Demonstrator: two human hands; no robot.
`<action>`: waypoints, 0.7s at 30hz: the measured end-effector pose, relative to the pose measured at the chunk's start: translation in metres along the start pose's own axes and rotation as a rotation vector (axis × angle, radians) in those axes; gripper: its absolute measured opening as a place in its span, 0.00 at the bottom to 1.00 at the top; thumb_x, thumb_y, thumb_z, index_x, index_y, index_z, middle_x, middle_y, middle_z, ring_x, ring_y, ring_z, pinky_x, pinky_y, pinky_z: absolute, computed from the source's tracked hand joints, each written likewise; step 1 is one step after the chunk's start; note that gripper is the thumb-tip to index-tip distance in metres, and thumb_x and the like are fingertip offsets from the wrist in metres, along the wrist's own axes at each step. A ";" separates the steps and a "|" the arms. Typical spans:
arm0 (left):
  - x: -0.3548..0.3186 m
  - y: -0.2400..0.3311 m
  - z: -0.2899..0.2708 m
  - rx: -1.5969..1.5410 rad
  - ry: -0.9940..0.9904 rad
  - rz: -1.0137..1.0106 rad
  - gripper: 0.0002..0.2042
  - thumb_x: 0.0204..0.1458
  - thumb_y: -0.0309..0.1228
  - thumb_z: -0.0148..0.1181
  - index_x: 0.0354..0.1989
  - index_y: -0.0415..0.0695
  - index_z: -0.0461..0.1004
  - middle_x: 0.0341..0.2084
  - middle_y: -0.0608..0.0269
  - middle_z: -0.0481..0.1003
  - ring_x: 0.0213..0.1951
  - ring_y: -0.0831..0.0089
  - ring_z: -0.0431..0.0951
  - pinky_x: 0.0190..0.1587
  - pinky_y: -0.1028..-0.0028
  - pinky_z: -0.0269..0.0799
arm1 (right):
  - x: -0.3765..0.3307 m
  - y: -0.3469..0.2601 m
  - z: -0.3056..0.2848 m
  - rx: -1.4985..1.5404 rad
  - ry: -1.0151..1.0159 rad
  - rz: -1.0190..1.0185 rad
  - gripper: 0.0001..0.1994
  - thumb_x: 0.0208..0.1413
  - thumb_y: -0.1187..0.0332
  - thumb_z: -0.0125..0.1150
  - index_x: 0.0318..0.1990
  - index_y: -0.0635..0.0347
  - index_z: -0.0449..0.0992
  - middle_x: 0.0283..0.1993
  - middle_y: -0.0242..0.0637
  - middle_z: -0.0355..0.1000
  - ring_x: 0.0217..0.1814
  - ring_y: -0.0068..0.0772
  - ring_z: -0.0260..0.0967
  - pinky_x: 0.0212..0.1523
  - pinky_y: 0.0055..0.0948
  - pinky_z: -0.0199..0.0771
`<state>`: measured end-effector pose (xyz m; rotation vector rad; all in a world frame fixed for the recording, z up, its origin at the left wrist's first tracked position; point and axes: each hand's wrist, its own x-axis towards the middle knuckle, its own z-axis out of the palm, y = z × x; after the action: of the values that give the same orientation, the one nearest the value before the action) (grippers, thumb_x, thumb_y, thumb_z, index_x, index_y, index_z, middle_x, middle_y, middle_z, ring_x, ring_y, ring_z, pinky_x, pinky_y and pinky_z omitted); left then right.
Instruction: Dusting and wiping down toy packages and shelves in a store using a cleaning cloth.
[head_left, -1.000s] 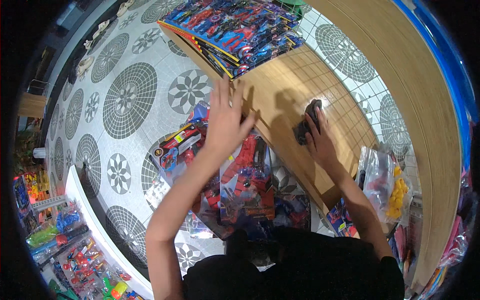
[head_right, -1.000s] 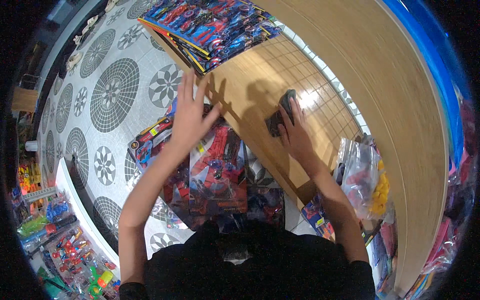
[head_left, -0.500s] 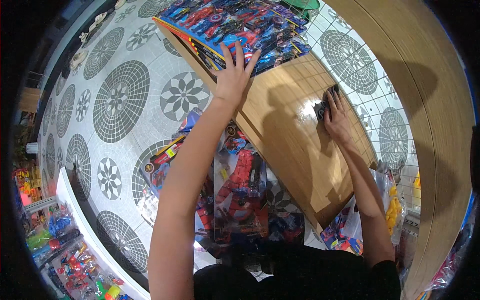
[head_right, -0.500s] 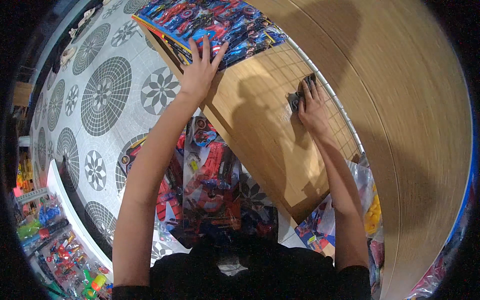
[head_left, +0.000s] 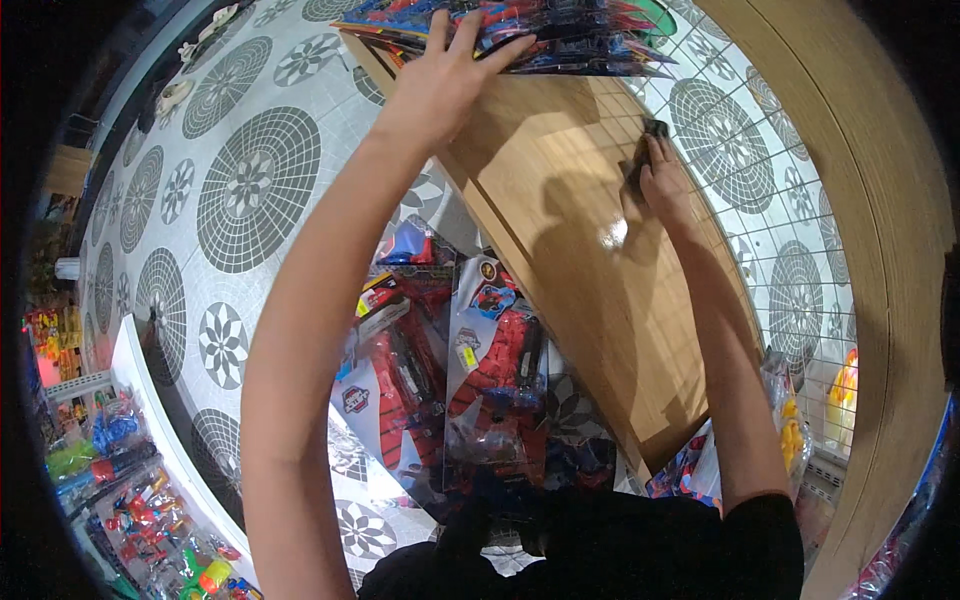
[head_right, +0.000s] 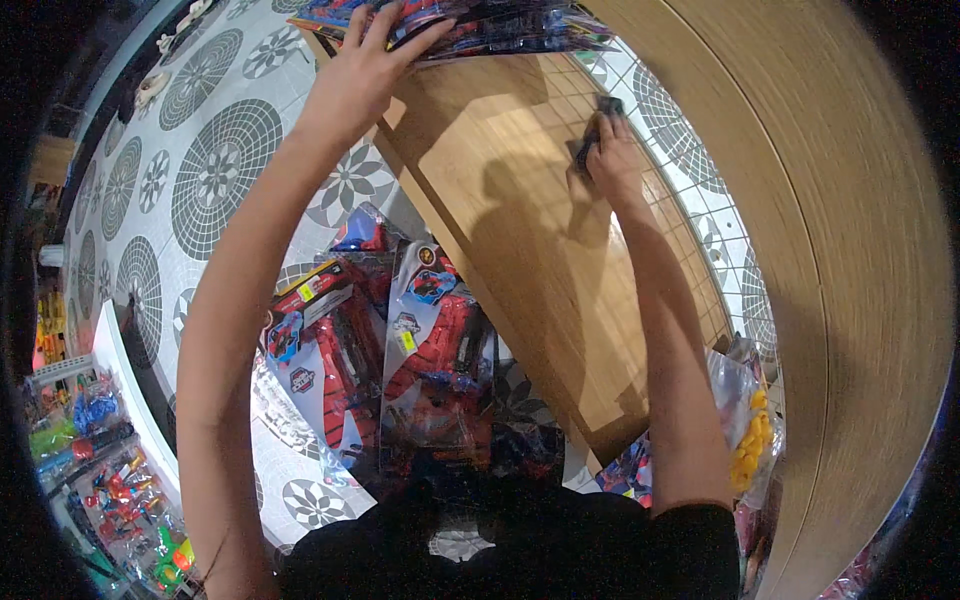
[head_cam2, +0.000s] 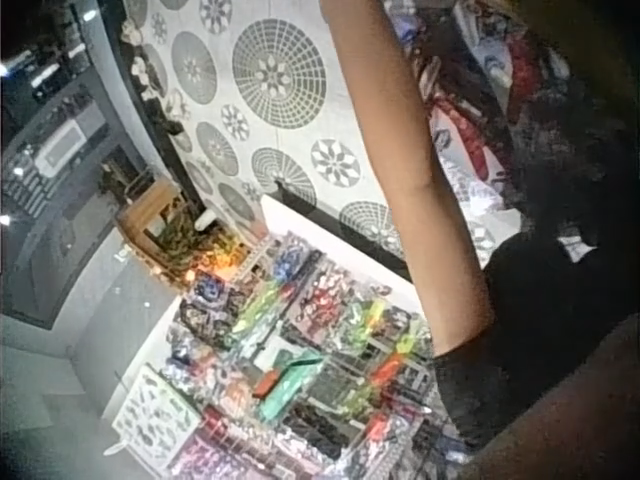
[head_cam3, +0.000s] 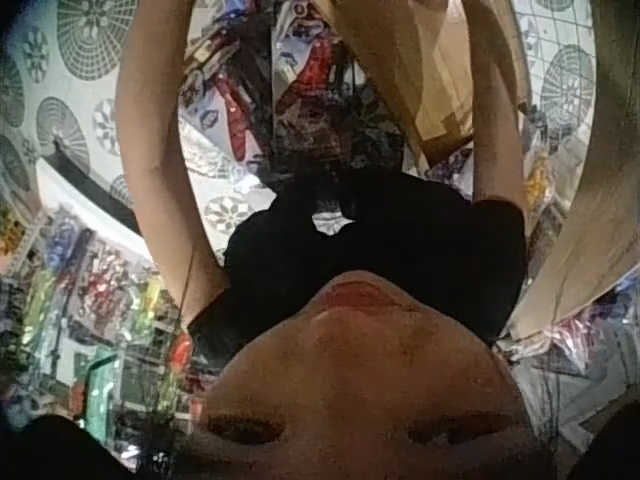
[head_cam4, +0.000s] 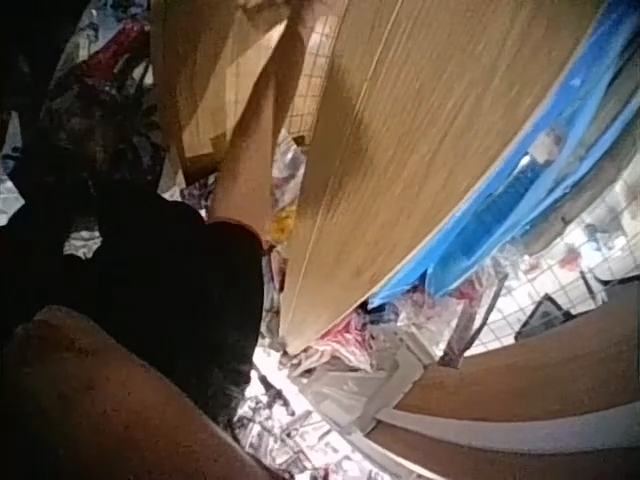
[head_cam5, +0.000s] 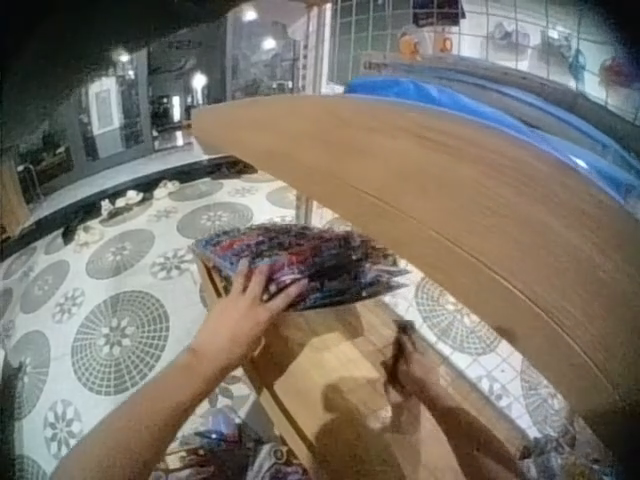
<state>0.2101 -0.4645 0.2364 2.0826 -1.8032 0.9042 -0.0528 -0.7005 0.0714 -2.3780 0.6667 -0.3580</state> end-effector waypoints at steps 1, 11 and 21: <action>0.012 0.004 -0.021 -0.025 -0.247 -0.029 0.42 0.39 0.21 0.60 0.65 0.67 0.52 0.58 0.45 0.57 0.59 0.39 0.58 0.47 0.57 0.73 | 0.010 -0.016 0.010 -0.269 0.149 0.017 0.24 0.55 0.64 0.47 0.59 0.62 0.62 0.60 0.48 0.61 0.63 0.42 0.58 0.61 0.35 0.58; -0.038 -0.048 -0.005 0.071 -0.180 -0.004 0.43 0.38 0.14 0.53 0.63 0.71 0.55 0.59 0.51 0.59 0.59 0.45 0.60 0.48 0.60 0.75 | 0.027 -0.093 0.071 -0.201 -0.272 0.197 0.20 0.52 0.66 0.49 0.54 0.58 0.69 0.53 0.47 0.69 0.54 0.46 0.66 0.51 0.37 0.68; -0.018 -0.021 -0.002 0.028 -0.215 -0.014 0.42 0.37 0.15 0.54 0.63 0.70 0.56 0.59 0.50 0.58 0.59 0.45 0.60 0.53 0.58 0.71 | 0.075 -0.174 0.145 -0.040 -0.175 -0.198 0.18 0.42 0.64 0.54 0.42 0.59 0.76 0.45 0.48 0.72 0.49 0.45 0.69 0.49 0.39 0.70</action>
<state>0.2284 -0.4452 0.2317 2.2840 -1.8841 0.7302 0.1330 -0.5518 0.0792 -2.4856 0.3620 -0.2181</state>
